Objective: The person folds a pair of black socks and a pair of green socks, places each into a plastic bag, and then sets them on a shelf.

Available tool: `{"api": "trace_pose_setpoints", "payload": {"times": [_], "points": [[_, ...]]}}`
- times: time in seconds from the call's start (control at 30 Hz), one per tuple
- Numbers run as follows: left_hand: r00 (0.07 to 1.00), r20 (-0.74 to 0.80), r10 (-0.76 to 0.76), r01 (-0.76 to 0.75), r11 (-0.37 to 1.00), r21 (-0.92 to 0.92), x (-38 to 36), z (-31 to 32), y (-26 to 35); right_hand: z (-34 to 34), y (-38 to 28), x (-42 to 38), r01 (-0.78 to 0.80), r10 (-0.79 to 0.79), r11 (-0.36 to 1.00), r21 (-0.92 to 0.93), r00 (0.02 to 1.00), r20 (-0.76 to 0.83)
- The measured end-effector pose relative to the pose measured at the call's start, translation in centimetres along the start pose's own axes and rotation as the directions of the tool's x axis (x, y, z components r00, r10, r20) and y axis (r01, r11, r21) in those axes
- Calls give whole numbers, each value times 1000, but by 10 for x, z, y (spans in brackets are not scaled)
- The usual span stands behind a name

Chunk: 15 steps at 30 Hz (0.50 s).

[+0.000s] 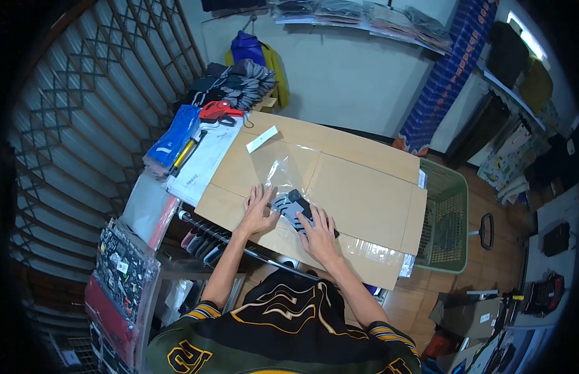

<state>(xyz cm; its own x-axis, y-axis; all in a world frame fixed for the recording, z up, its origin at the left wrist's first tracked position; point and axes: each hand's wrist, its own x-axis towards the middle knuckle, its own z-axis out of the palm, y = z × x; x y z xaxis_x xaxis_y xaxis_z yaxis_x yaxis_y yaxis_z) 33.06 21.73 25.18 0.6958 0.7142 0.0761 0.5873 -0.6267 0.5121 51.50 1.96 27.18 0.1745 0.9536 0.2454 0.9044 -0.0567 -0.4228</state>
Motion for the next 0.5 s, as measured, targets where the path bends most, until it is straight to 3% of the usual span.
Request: {"api": "trace_pose_setpoints", "payload": {"times": [0.2,0.5], "points": [[998,-15,65,-66,994,-87,12,0,-8,16,-12,9,-59,58,998,-10,997,-53],[969,-246,24,-114,926,-361,22,-2,-2,45,-42,27,-202,195,979,-25,966,-172]]}}
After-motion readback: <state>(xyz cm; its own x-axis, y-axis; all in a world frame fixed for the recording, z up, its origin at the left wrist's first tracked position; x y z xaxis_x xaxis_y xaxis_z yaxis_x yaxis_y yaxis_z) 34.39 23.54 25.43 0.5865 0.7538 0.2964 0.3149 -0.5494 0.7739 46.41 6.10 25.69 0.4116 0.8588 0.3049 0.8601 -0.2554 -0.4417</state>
